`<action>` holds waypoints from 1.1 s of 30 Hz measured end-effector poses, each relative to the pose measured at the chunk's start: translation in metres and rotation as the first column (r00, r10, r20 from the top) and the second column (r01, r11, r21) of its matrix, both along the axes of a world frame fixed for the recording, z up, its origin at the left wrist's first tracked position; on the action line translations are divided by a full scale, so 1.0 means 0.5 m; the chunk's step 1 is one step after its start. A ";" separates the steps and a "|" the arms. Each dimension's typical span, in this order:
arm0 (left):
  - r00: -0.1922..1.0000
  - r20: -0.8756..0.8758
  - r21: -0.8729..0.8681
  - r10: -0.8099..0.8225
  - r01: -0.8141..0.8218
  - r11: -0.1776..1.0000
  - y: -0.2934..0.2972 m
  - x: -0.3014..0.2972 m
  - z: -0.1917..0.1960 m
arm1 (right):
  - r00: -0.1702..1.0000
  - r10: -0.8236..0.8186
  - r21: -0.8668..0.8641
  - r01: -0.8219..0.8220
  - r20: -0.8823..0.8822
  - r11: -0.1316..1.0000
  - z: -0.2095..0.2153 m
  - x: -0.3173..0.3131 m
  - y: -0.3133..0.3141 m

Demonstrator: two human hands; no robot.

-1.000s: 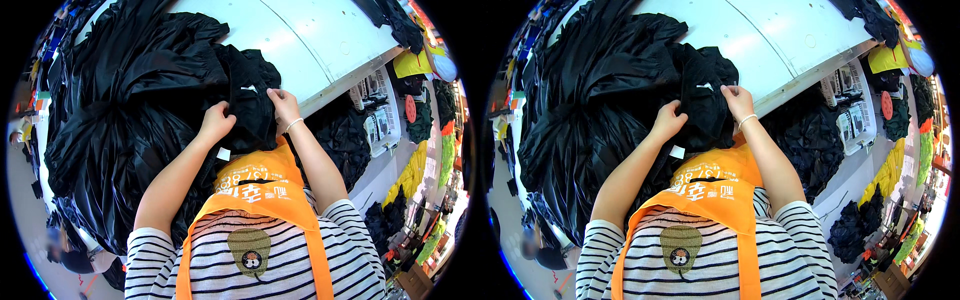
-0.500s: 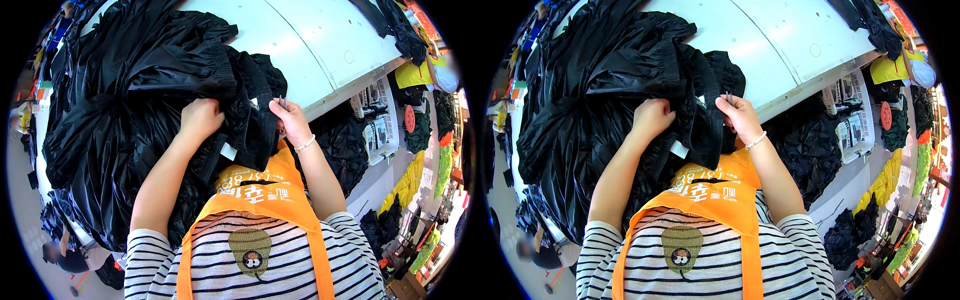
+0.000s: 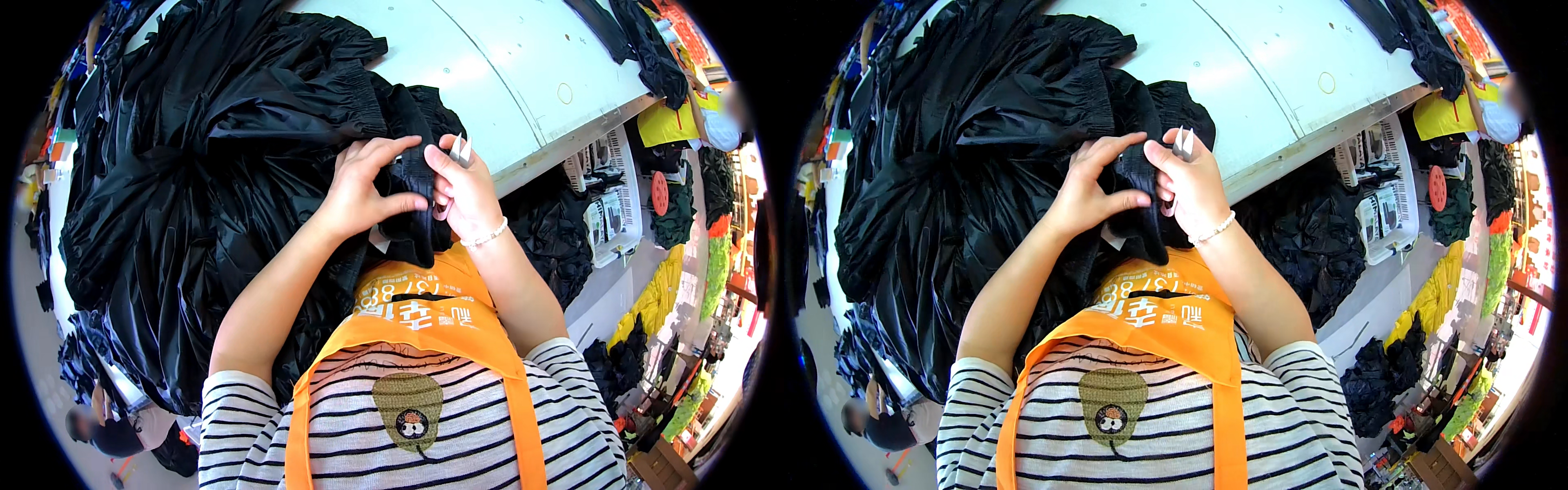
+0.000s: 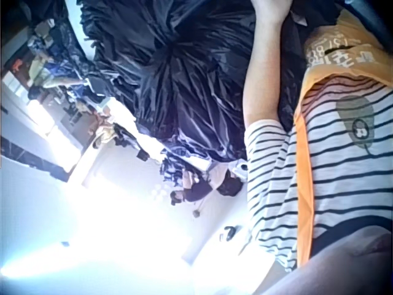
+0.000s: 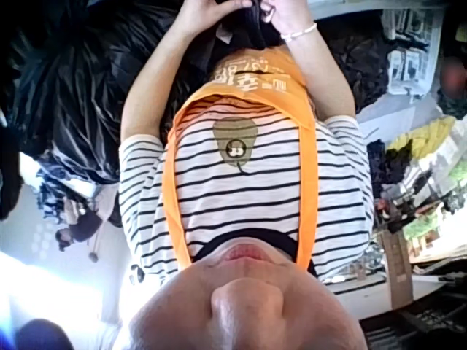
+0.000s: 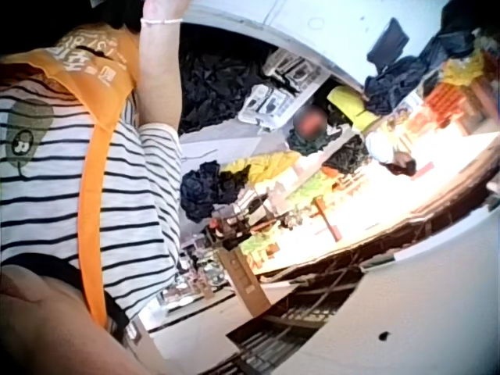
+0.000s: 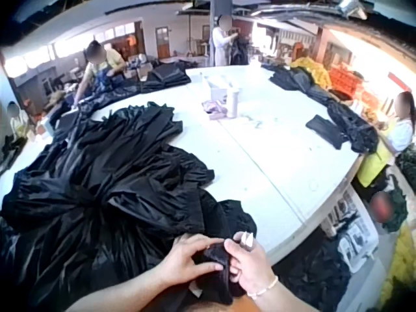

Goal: The person repeatedly picks up black garments from a pile on a table and attaches white tags to the waistband area. They handle each garment one at a time, folding the tag into the waistband and securing it with a small fastener. The process is repeated for multiple garments throughout the clip.

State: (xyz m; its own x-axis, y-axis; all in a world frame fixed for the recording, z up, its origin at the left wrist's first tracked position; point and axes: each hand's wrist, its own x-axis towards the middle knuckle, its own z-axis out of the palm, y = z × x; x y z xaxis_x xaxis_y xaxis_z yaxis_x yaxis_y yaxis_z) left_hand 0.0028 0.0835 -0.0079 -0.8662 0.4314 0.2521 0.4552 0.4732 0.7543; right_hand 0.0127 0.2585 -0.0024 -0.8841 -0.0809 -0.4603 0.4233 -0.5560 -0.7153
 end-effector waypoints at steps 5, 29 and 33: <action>0.996 0.088 0.105 0.001 -0.010 0.994 -0.002 -0.001 -0.034 | 0.972 0.232 0.195 -0.224 -0.020 0.955 0.033 -0.012 0.049; 0.991 0.133 -0.128 0.002 0.015 0.992 0.016 0.000 -0.033 | 0.695 0.678 0.894 -0.114 -0.240 0.433 0.046 -0.024 0.040; 0.989 0.146 -0.159 0.003 0.021 0.987 0.019 -0.004 -0.031 | 0.728 0.578 0.878 0.068 -0.368 0.473 0.008 -0.009 0.020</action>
State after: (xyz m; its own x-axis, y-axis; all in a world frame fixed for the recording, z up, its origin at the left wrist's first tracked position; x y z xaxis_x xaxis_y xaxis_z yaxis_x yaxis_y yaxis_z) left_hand 0.0008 0.0932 -0.0231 -0.8844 0.4640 0.0508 0.3508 0.5890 0.7280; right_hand 0.0082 0.2686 0.0017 -0.9631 -0.2437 0.1143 -0.2180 0.4570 -0.8623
